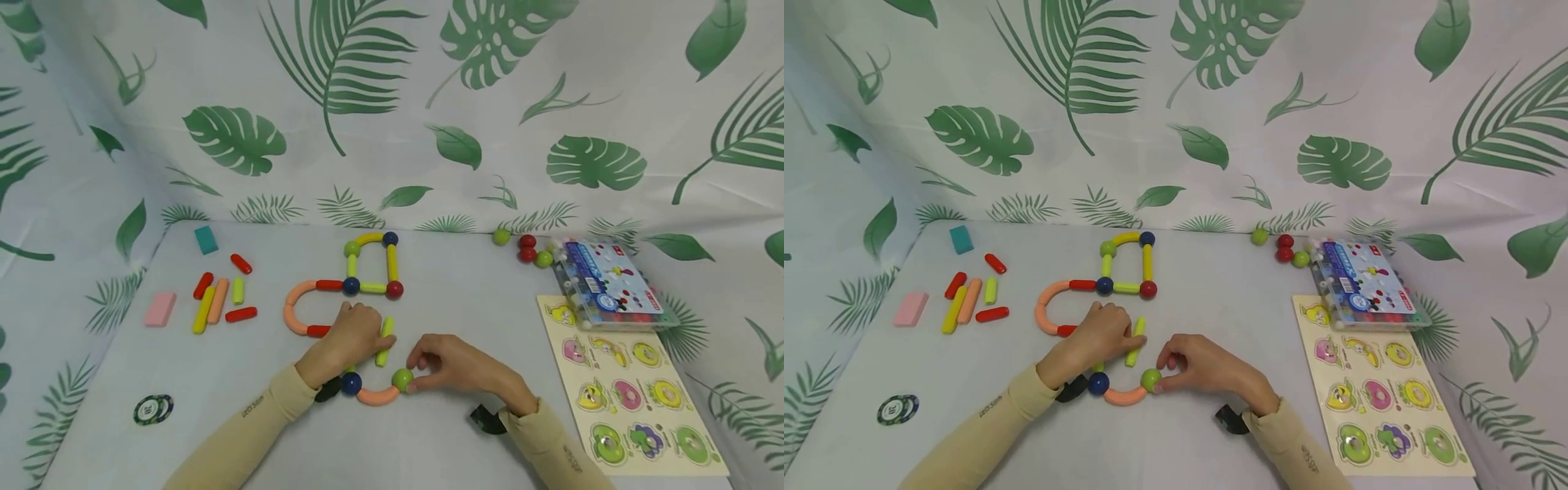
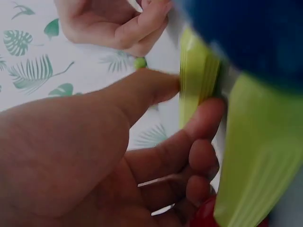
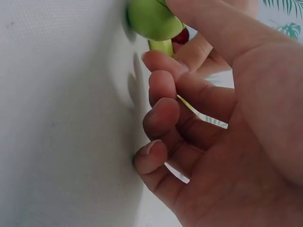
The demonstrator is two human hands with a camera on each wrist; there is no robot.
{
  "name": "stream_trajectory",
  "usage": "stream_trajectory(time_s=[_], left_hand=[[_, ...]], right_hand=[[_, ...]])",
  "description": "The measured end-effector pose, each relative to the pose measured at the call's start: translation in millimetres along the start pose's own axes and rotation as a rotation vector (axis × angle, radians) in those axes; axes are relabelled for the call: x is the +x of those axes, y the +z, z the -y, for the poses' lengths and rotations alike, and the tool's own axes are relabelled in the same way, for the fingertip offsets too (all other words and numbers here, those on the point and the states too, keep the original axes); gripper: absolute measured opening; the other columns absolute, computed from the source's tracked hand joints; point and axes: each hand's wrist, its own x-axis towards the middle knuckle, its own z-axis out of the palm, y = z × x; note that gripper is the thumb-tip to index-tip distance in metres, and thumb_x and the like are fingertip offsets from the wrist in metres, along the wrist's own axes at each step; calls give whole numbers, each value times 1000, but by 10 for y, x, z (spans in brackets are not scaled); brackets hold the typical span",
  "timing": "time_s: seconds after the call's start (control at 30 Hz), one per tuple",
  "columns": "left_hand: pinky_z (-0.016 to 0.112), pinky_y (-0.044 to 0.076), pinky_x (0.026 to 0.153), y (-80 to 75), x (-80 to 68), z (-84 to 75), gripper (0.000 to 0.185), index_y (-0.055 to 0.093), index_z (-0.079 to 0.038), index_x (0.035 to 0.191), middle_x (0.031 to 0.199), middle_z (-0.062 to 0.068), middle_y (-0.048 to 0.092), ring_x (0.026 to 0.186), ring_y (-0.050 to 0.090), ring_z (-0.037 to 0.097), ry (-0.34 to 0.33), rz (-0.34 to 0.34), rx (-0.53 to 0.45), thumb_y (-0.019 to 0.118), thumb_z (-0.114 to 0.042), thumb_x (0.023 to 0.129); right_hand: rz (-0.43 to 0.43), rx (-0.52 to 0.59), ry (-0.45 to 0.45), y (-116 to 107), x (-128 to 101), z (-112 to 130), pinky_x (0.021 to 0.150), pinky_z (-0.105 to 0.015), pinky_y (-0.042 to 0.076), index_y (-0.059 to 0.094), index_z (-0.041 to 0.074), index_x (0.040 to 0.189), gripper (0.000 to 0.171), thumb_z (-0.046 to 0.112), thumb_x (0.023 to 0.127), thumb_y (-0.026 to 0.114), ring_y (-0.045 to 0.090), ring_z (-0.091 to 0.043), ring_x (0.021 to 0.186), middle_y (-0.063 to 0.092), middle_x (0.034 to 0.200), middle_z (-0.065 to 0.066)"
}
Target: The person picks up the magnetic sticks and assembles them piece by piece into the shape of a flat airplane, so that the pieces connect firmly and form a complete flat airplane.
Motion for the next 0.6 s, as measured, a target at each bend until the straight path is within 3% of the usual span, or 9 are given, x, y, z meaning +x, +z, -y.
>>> stream_trajectory(time_s=[0.2, 0.43, 0.6], left_hand=[[37, 34, 75, 16, -16, -19, 43, 59, -12, 57, 56, -3, 45, 65, 48, 17, -10, -41, -90, 67, -30, 96], [37, 34, 72, 28, -26, -51, 53, 56, -14, 53, 53, -4, 43, 59, 48, 15, -7, -66, -73, 70, -44, 94], [37, 35, 72, 35, -25, -71, 53, 53, -14, 53, 53, -5, 39, 61, 48, 16, -7, -77, -58, 72, -42, 93]], right_hand=[[-3, 1, -5, 34, 6, 8, 70, -21, 46, 70, 31, 102, 29, 50, 83, 80, 55, -9, 80, 64, 92, 7], [-30, 15, -45, 58, -8, -3, 68, -21, 46, 71, 30, 104, 29, 50, 84, 79, 56, -10, 78, 65, 92, 5], [-69, 33, -83, 84, -25, -43, 66, -20, 46, 72, 31, 107, 28, 47, 85, 80, 55, -9, 77, 66, 92, 6]])
